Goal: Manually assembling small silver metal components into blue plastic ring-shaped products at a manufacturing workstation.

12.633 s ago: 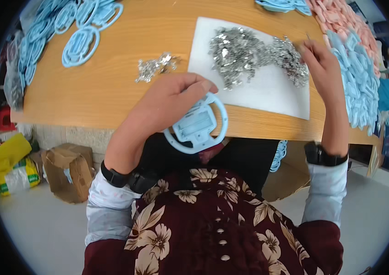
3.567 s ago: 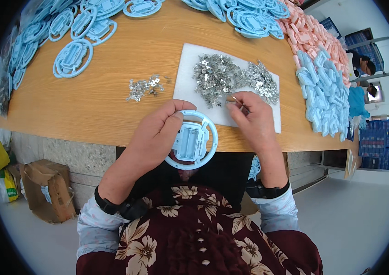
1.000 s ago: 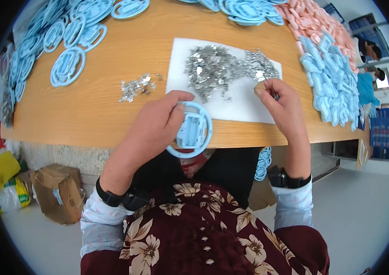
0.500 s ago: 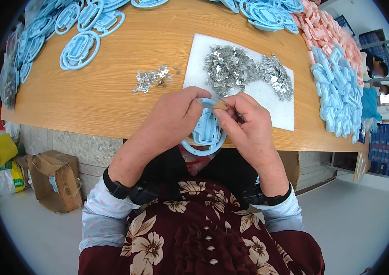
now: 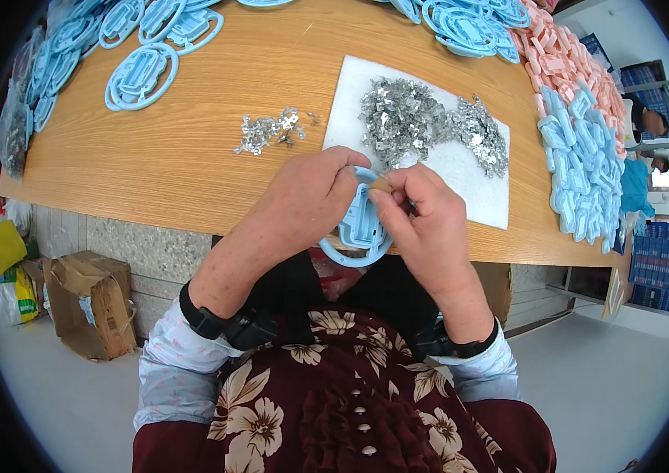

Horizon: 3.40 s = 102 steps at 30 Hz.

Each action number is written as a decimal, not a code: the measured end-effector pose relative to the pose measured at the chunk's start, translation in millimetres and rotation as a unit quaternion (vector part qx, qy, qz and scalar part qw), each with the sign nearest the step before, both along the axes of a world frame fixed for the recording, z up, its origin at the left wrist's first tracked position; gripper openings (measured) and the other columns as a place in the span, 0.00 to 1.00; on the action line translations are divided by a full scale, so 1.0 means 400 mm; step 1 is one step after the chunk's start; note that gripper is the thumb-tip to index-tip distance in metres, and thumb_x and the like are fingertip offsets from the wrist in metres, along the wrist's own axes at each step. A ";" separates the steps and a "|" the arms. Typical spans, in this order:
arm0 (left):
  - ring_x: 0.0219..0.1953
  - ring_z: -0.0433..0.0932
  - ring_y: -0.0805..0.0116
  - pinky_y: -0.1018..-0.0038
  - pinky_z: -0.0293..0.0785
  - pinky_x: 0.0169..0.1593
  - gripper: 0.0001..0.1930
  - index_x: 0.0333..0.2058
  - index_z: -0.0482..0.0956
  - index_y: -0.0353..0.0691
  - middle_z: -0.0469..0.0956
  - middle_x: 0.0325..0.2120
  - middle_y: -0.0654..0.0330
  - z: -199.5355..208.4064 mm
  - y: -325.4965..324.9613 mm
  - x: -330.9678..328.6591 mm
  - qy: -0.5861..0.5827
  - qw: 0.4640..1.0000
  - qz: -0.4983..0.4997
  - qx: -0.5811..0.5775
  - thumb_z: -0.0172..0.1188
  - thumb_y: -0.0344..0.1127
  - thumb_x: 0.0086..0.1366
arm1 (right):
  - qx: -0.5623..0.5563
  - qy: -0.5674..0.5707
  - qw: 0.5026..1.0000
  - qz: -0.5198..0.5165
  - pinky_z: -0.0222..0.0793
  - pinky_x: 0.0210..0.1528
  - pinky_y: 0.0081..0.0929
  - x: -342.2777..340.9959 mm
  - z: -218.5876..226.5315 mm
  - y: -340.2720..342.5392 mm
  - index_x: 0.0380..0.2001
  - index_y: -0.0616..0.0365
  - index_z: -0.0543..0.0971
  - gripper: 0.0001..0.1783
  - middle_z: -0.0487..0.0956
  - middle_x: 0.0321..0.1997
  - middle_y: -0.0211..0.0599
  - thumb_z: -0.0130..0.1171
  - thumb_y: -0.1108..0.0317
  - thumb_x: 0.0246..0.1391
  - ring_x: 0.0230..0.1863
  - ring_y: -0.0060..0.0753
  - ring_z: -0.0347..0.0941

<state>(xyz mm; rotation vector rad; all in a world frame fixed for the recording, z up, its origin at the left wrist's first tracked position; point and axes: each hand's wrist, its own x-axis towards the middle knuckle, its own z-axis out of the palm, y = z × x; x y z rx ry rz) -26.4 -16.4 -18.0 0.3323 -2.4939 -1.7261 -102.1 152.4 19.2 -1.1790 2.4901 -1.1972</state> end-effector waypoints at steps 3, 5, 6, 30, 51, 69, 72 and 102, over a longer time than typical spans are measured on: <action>0.36 0.81 0.59 0.66 0.75 0.42 0.18 0.48 0.79 0.31 0.82 0.32 0.48 -0.005 0.002 0.000 0.000 1.000 -0.003 0.008 0.45 0.35 0.70 | 0.002 0.187 0.982 -0.004 0.72 0.29 0.35 0.025 -0.036 -0.005 0.33 0.58 0.80 0.07 0.74 0.27 0.38 0.66 0.75 0.50 0.28 0.42 0.75; 0.35 0.81 0.59 0.66 0.75 0.42 0.17 0.48 0.78 0.31 0.82 0.32 0.49 -0.009 0.000 0.001 0.013 1.000 -0.005 0.002 0.45 0.35 0.70 | 0.012 0.226 0.974 0.025 0.72 0.29 0.36 0.045 -0.035 0.004 0.33 0.58 0.80 0.07 0.74 0.28 0.38 0.66 0.74 0.50 0.29 0.43 0.75; 0.35 0.81 0.60 0.66 0.75 0.42 0.17 0.47 0.78 0.31 0.82 0.32 0.49 -0.013 0.000 0.000 0.020 1.000 -0.006 0.000 0.45 0.35 0.70 | 0.018 0.246 0.968 0.041 0.72 0.29 0.37 0.054 -0.034 0.011 0.34 0.58 0.80 0.07 0.74 0.28 0.38 0.66 0.74 0.50 0.29 0.43 0.75; 0.35 0.81 0.61 0.66 0.75 0.42 0.17 0.46 0.80 0.31 0.82 0.31 0.50 -0.020 0.003 -0.008 0.018 1.000 0.002 0.012 0.45 0.34 0.70 | 0.196 0.190 0.960 0.063 0.72 0.26 0.39 0.012 0.051 0.063 0.47 0.47 0.82 0.17 0.78 0.21 0.35 0.62 0.72 0.53 0.24 0.42 0.78; 0.32 0.80 0.64 0.68 0.76 0.40 0.15 0.49 0.78 0.34 0.82 0.32 0.52 -0.015 0.009 0.008 0.037 0.999 -0.012 -0.018 0.45 0.33 0.73 | 0.341 0.180 0.908 0.162 0.74 0.32 0.43 -0.023 0.167 0.018 0.41 0.58 0.80 0.11 0.80 0.26 0.52 0.58 0.67 0.56 0.32 0.54 0.80; 0.46 0.79 0.47 0.60 0.75 0.51 0.24 0.59 0.70 0.34 0.78 0.46 0.43 0.108 0.042 0.037 0.119 0.984 -0.099 -0.090 0.53 0.34 0.66 | -0.150 -0.405 0.901 -0.035 0.68 0.37 0.14 -0.007 0.039 0.128 0.50 0.65 0.77 0.15 0.78 0.35 0.24 0.53 0.64 0.69 0.35 0.12 0.70; 0.46 0.77 0.39 0.56 0.74 0.52 0.25 0.60 0.68 0.33 0.76 0.46 0.39 0.126 0.057 0.039 0.099 0.986 -0.084 -0.103 0.52 0.32 0.63 | -0.160 -0.350 0.923 -0.023 0.69 0.42 0.16 -0.003 0.044 0.118 0.49 0.66 0.77 0.15 0.79 0.37 0.27 0.53 0.65 0.69 0.38 0.13 0.72; 0.32 0.81 0.61 0.77 0.78 0.21 0.32 0.60 0.69 0.28 0.78 0.39 0.51 0.051 0.049 0.008 0.046 0.800 -0.138 0.582 0.56 0.51 0.70 | -0.253 -0.289 0.923 -0.017 0.70 0.28 0.17 0.029 0.062 0.033 0.56 0.63 0.71 0.19 0.76 0.28 0.29 0.60 0.75 0.63 0.24 0.17 0.76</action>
